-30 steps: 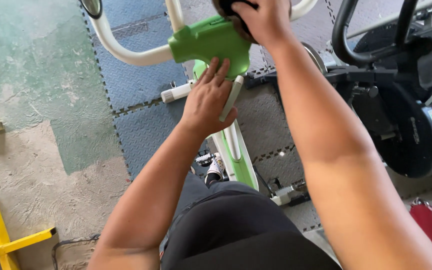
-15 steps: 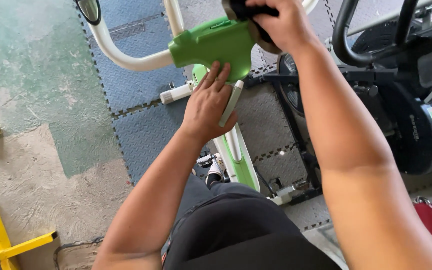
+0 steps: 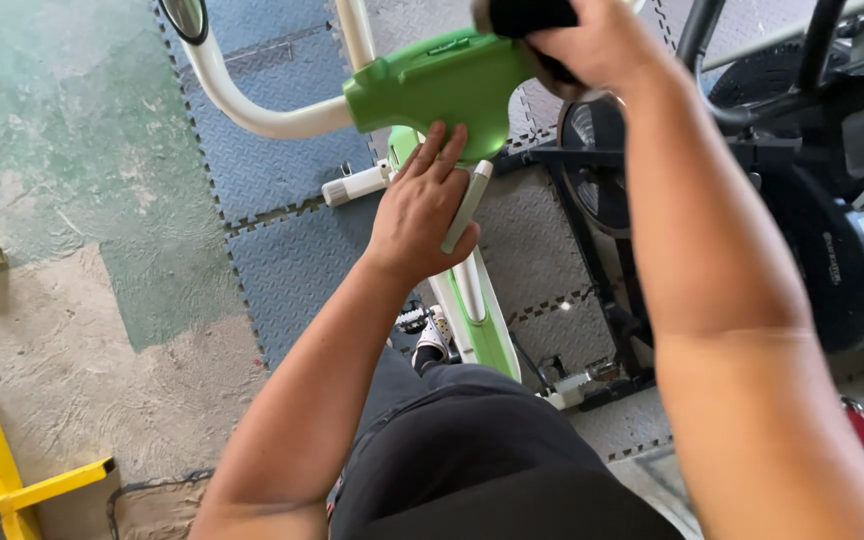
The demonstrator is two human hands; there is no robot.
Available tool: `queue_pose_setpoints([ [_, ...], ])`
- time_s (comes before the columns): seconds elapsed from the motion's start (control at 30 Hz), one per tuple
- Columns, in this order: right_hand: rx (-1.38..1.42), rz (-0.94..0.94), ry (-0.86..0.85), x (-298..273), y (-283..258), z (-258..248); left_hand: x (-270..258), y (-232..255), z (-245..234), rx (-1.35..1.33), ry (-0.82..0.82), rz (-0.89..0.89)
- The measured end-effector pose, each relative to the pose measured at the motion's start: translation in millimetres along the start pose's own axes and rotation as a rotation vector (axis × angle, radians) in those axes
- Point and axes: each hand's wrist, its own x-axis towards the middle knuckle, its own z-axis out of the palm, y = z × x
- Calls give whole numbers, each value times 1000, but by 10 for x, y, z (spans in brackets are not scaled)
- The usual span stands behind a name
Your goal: Cleaning and wiping down various parts of exercise bikes and stationary cardio equipment using a spray bottle and a cloth.
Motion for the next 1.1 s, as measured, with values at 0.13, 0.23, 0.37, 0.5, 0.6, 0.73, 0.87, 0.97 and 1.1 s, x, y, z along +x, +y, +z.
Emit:
queue_pose_setpoints([
  [0.13,161,235,-161,64,-291,-119,8,-16,21,1,-7,3],
  [0.23,22,183,-60,236,-198,155,10,-20,47,31,-13,-4],
  [0.37,-157,217,90,148,-481,357,14,3,10,10,-16,4],
  [0.5,-240,108,284,-174,-427,365,37,-43,28,38,-23,1],
  [0.6,-288,-95,314,-653,-441,303,2,-26,24,45,-15,18],
  [0.73,-262,-205,218,-1075,-336,212,9,-60,61,73,-9,39],
  [0.87,-197,-130,294,-1038,-486,109,19,-6,7,39,-13,-16],
  [0.97,-89,-149,395,-735,-852,44,43,-39,13,57,11,12],
  [1.1,-160,-374,175,-454,-1217,331,-6,-71,67,11,47,15],
])
